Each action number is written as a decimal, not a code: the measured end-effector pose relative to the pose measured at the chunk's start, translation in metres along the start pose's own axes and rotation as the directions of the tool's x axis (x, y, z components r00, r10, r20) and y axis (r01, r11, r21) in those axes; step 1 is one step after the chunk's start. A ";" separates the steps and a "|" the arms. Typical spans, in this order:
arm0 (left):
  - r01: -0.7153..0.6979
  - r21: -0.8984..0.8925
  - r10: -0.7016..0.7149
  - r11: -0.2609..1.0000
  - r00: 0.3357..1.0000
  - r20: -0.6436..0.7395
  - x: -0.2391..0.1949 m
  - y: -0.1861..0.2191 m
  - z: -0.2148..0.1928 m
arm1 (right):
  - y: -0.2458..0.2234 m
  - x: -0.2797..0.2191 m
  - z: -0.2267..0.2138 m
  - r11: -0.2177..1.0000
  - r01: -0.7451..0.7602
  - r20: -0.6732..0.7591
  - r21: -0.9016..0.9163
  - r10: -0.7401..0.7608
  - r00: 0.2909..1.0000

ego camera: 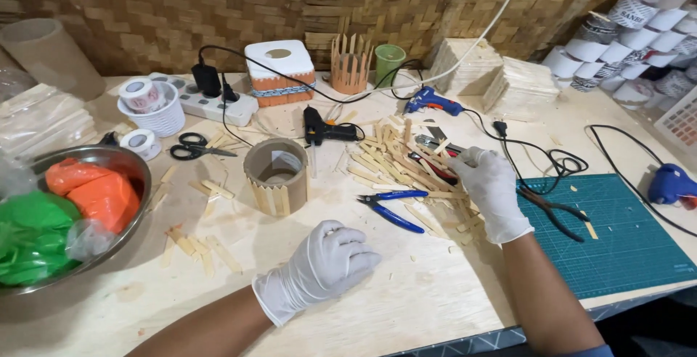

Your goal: Cutting popsicle sticks to size and gluing them onto a wooden frame to build a small decorative box.

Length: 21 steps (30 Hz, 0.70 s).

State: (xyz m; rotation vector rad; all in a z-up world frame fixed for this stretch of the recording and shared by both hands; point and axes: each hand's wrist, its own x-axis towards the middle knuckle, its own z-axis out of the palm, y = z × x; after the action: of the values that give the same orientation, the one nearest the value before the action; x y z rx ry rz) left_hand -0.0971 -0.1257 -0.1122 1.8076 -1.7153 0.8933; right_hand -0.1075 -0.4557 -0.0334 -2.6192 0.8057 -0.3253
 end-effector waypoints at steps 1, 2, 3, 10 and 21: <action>0.034 0.030 -0.034 0.999 0.999 -0.002 -0.003 -0.002 0.005 | 0.001 -0.003 -0.001 0.998 0.000 -0.003 0.069 0.000 1.000; 0.071 0.060 -0.071 0.996 0.997 -0.003 -0.006 -0.004 0.009 | 0.001 -0.006 -0.002 0.990 0.000 -0.004 0.138 0.000 1.000; 0.068 0.057 -0.068 0.996 0.998 -0.002 -0.003 -0.004 0.006 | 0.001 -0.006 -0.001 0.990 -0.004 -0.005 0.138 0.005 1.000; 0.490 -0.254 -0.517 0.834 0.855 -0.046 0.006 -0.005 -0.008 | -0.001 -0.006 0.014 0.973 0.079 0.016 0.218 -0.085 0.996; 0.395 -0.264 -0.401 0.880 0.915 0.030 0.012 -0.007 -0.008 | 0.024 0.016 0.031 0.942 0.277 -0.140 0.189 -0.253 0.957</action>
State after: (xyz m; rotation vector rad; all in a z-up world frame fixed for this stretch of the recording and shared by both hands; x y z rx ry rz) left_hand -0.0910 -0.1272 -0.0968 1.8560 -1.2991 0.4840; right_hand -0.0964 -0.4743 -0.0694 -2.5272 0.4226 -0.6045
